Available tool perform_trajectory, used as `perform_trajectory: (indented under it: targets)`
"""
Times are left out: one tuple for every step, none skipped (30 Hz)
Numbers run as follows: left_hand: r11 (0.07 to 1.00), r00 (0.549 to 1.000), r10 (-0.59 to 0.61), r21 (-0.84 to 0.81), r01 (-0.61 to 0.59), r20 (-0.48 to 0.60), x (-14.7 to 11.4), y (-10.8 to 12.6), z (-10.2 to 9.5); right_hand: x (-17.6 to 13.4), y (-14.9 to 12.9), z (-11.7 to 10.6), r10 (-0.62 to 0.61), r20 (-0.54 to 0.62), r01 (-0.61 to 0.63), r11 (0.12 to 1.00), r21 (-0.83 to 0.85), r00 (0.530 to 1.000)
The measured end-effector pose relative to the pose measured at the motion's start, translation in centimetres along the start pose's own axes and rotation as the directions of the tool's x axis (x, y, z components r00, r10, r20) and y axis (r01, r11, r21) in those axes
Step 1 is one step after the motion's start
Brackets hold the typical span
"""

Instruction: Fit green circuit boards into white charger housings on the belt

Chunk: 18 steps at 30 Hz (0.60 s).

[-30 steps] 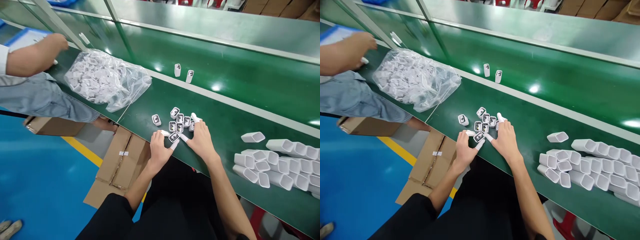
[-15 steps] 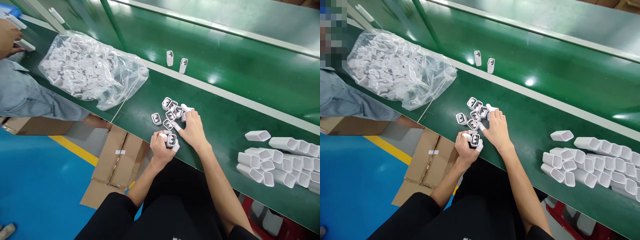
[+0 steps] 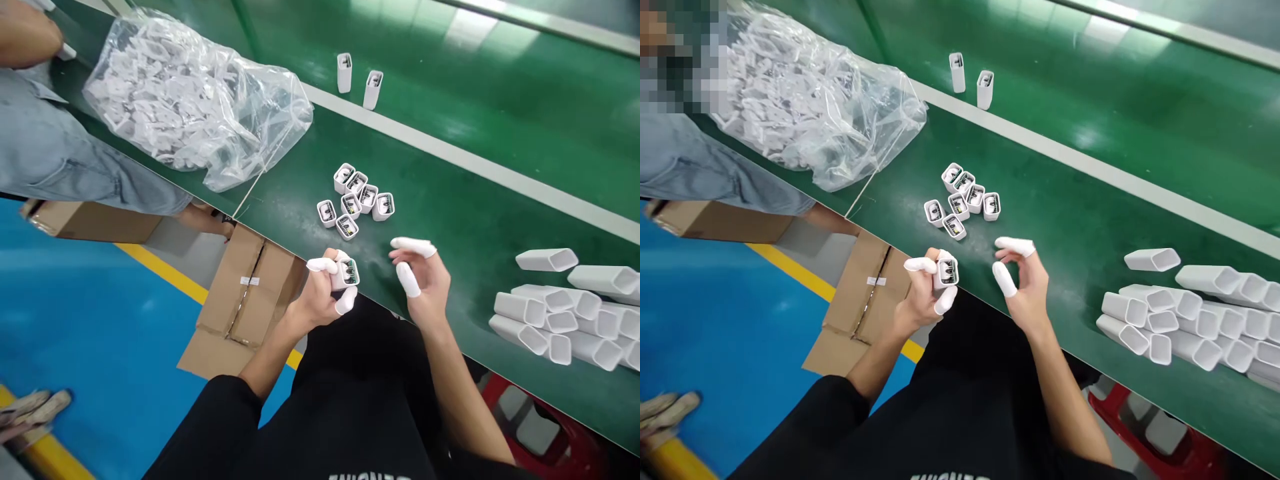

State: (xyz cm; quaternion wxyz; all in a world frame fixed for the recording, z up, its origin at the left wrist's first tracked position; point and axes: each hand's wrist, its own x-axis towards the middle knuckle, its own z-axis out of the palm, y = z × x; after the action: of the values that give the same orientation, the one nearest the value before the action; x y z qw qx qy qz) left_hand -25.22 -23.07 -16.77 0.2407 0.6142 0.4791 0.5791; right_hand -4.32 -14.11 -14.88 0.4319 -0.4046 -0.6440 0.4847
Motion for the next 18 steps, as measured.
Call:
perform_trajectory:
  targets:
    - [0.998,0.998,-0.022,0.059,0.018,0.064,0.3,0.7,-0.5,-1.3,0.1,0.1,0.055,0.030,-0.058,0.994,0.094,0.998]
    - [0.991,0.989,-0.054,0.130,0.035,0.139,0.7,1.5,-0.9,-2.4,0.2,0.2,0.101,0.059,-0.110,0.980,0.166,0.993]
    - [0.979,0.975,-0.081,0.202,0.038,0.209,1.2,2.3,-1.2,-3.2,0.3,0.2,0.138,0.081,-0.153,0.964,0.218,0.987]
    - [0.964,0.959,-0.095,0.266,0.022,0.267,1.9,3.1,-1.4,-3.7,0.2,0.2,0.165,0.094,-0.184,0.947,0.262,0.982]
    - [0.950,0.947,-0.084,0.310,-0.017,0.310,2.6,3.8,-1.6,-3.8,0.2,0.2,0.185,0.104,-0.208,0.930,0.304,0.977]
    - [0.941,0.939,-0.049,0.331,-0.070,0.340,3.4,4.4,-1.6,-3.7,0.1,0.1,0.200,0.123,-0.231,0.911,0.341,0.972]
    - [0.936,0.933,-0.008,0.331,-0.120,0.361,4.2,4.9,-1.6,-3.4,0.0,0.0,0.210,0.156,-0.255,0.892,0.373,0.965]
    - [0.935,0.924,0.028,0.318,-0.159,0.381,5.1,5.2,-1.5,-3.0,0.0,-0.2,0.214,0.197,-0.278,0.875,0.396,0.957]
    - [0.935,0.914,0.052,0.302,-0.186,0.402,6.0,5.5,-1.4,-2.7,-0.1,-0.4,0.213,0.235,-0.296,0.861,0.414,0.948]
    - [0.935,0.903,0.064,0.290,-0.203,0.425,6.8,5.8,-1.1,-2.4,-0.1,-0.5,0.207,0.266,-0.309,0.848,0.431,0.941]
    - [0.934,0.891,0.068,0.286,-0.215,0.449,7.5,5.9,-0.9,-2.2,-0.1,-0.6,0.201,0.282,-0.315,0.836,0.450,0.938]
    - [0.930,0.878,0.064,0.290,-0.224,0.474,8.1,6.0,-0.6,-2.2,0.0,-0.6,0.193,0.278,-0.310,0.822,0.478,0.941]
    - [0.924,0.867,0.058,0.302,-0.235,0.496,8.5,6.1,-0.3,-2.3,0.1,-0.5,0.190,0.255,-0.299,0.809,0.507,0.948]
    - [0.917,0.856,0.055,0.314,-0.248,0.514,8.8,6.1,0.0,-2.4,0.2,-0.4,0.194,0.226,-0.288,0.797,0.531,0.955]
    - [0.910,0.848,0.054,0.324,-0.260,0.527,9.0,6.1,0.2,-2.7,0.3,-0.3,0.202,0.193,-0.276,0.790,0.547,0.960]
    - [0.904,0.843,0.057,0.331,-0.272,0.535,9.1,6.0,0.3,-3.0,0.4,-0.1,0.213,0.160,-0.266,0.789,0.554,0.964]
    - [0.898,0.842,0.061,0.338,-0.280,0.536,9.0,5.9,0.4,-3.2,0.5,0.0,0.223,0.132,-0.259,0.792,0.552,0.966]
    - [0.894,0.845,0.065,0.345,-0.285,0.530,9.0,5.8,0.5,-3.4,0.5,0.2,0.231,0.110,-0.253,0.799,0.545,0.967]
